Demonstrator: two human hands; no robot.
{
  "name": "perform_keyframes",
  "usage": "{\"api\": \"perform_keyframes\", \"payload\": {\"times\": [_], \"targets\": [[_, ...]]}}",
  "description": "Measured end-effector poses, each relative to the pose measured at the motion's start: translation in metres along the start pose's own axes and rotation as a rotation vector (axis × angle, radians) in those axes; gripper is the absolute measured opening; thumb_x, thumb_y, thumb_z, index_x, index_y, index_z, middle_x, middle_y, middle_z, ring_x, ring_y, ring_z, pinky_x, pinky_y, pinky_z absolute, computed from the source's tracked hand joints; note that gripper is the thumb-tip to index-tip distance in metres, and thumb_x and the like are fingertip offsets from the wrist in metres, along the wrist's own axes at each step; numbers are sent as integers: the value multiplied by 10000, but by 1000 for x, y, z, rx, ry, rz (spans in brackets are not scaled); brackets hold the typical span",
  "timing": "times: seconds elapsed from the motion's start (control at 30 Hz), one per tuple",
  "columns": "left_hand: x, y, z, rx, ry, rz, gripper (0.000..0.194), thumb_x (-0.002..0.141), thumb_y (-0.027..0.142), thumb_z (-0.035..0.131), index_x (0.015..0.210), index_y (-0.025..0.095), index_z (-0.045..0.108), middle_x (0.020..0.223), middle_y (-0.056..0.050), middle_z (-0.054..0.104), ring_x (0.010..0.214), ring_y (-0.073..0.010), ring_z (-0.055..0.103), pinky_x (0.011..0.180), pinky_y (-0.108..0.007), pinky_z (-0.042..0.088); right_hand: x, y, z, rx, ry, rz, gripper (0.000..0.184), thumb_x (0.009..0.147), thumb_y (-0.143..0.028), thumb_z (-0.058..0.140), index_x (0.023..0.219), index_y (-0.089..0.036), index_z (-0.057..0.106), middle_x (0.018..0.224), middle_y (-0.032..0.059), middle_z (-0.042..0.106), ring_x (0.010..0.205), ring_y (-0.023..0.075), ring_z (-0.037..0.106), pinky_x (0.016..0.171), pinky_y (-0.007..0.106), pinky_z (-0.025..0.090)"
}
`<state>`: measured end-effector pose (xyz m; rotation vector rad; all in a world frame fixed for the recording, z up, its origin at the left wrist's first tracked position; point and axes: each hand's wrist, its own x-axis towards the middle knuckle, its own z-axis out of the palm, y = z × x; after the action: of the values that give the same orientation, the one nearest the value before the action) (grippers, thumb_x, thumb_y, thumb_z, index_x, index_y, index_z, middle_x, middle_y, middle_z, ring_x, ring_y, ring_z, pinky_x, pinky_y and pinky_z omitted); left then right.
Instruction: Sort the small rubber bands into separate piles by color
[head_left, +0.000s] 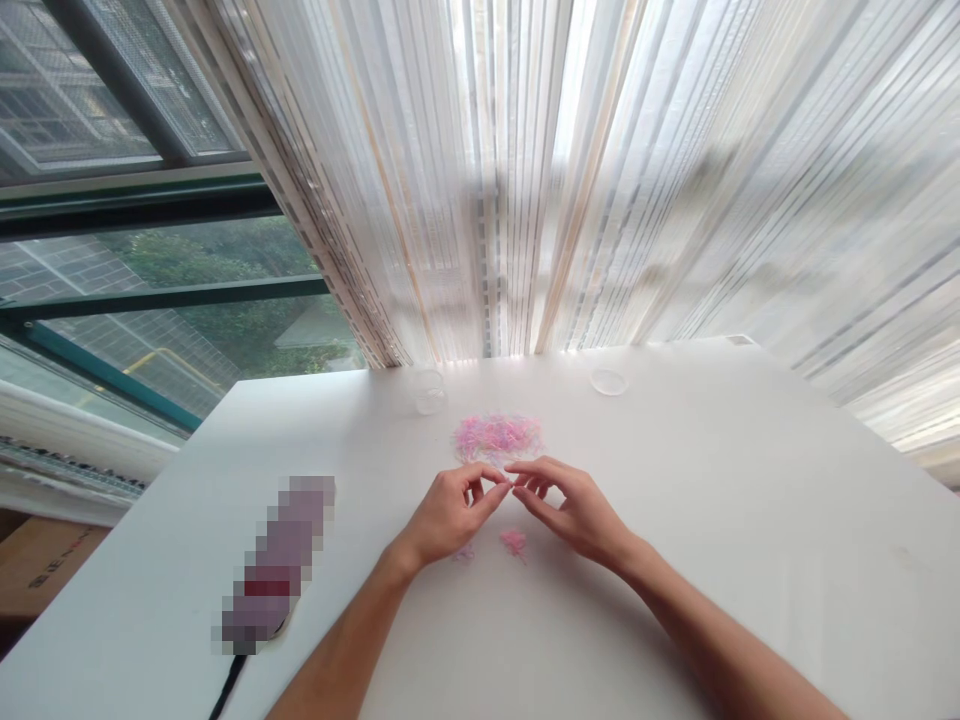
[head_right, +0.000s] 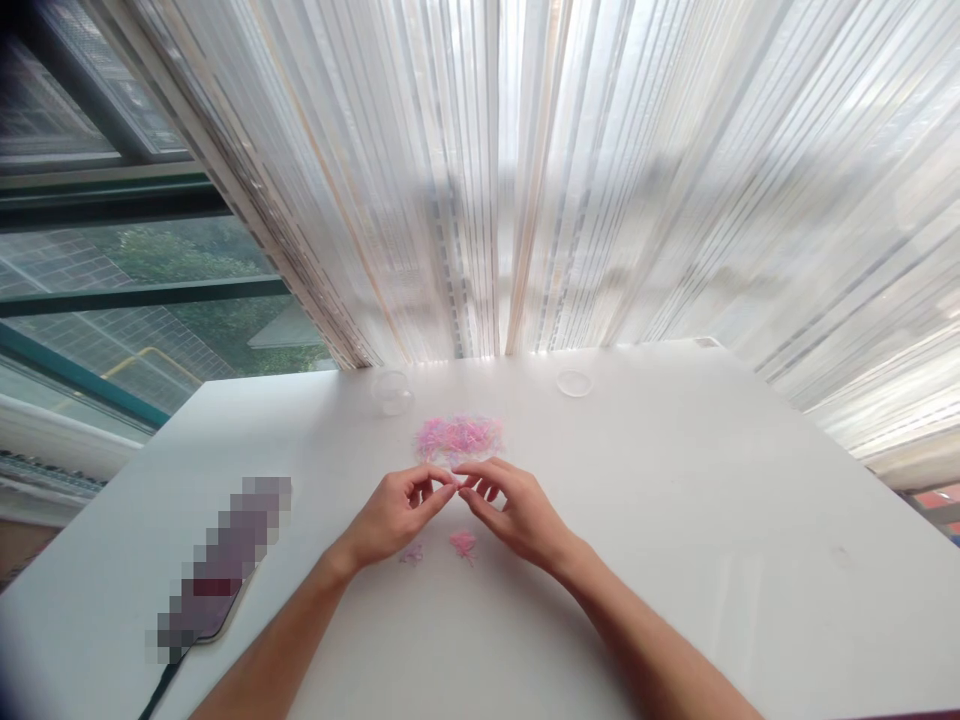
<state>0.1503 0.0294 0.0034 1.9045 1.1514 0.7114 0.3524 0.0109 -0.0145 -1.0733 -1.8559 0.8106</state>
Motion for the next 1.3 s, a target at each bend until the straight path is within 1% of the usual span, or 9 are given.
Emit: {"api": "perform_keyframes", "payload": {"times": [0.1,0.23,0.3,0.5,0.63,0.83,0.97,1.07,1.3], "targets": [[-1,1,1,5,-42,5,256,925,405,568,928,192,710,704,11,647,545,-100,459,525,-211,389,0,2,-1,-37,-3,-38,248,930,-181,547,1129,-244,680,921,39,687,732,131,619,682,252,529],[-2,1,2,-6,-82,-14,263,926,420,571,900,189,693,646,30,588,534,-97,438,534,-214,385,0,1,-4,-27,-15,-21,119,897,-162,579,917,-214,684,852,28,682,721,135,616,671,253,512],[-2,2,2,-23,-98,-22,260,929,418,569,896,189,688,663,29,594,547,-97,445,546,-215,389,0,-1,-4,-15,-13,10,79,884,-168,592,869,-205,659,813,19,674,710,136,612,656,249,507],[-2,2,2,-51,-101,-26,290,928,446,569,903,184,690,711,13,629,574,-103,468,560,-222,396,1,-3,-4,21,-67,48,104,893,-190,580,940,-202,671,848,25,718,722,137,627,670,253,514],[-2,2,1,-64,-100,-6,267,934,416,561,913,183,690,811,-15,692,640,-118,532,593,-227,417,1,-3,-5,16,-101,54,102,899,-236,590,876,-200,682,819,26,726,716,142,621,668,259,511],[-2,3,1,-53,-91,-2,278,931,420,556,919,183,701,817,-27,710,651,-131,548,608,-241,429,1,-4,-5,-9,-61,53,96,882,-231,579,825,-202,651,768,19,696,687,144,597,658,270,508],[-2,4,-1,-51,-86,2,260,945,382,524,923,189,696,878,-34,733,673,-135,569,612,-239,437,2,-5,-6,-36,-25,57,91,855,-200,571,799,-205,643,744,13,684,674,143,595,647,268,512],[-1,2,-3,9,-28,4,248,950,371,519,922,196,693,867,-19,726,654,-126,562,612,-231,440,3,-5,-7,-56,-3,68,85,839,-183,572,801,-205,645,738,8,687,676,142,603,653,263,517],[6,-17,-11,233,255,-34,171,912,321,568,943,218,702,878,2,723,606,-117,561,657,-237,466,3,-4,-7,-39,17,165,62,793,-172,572,756,-207,608,733,2,722,653,139,633,671,270,528]]}}
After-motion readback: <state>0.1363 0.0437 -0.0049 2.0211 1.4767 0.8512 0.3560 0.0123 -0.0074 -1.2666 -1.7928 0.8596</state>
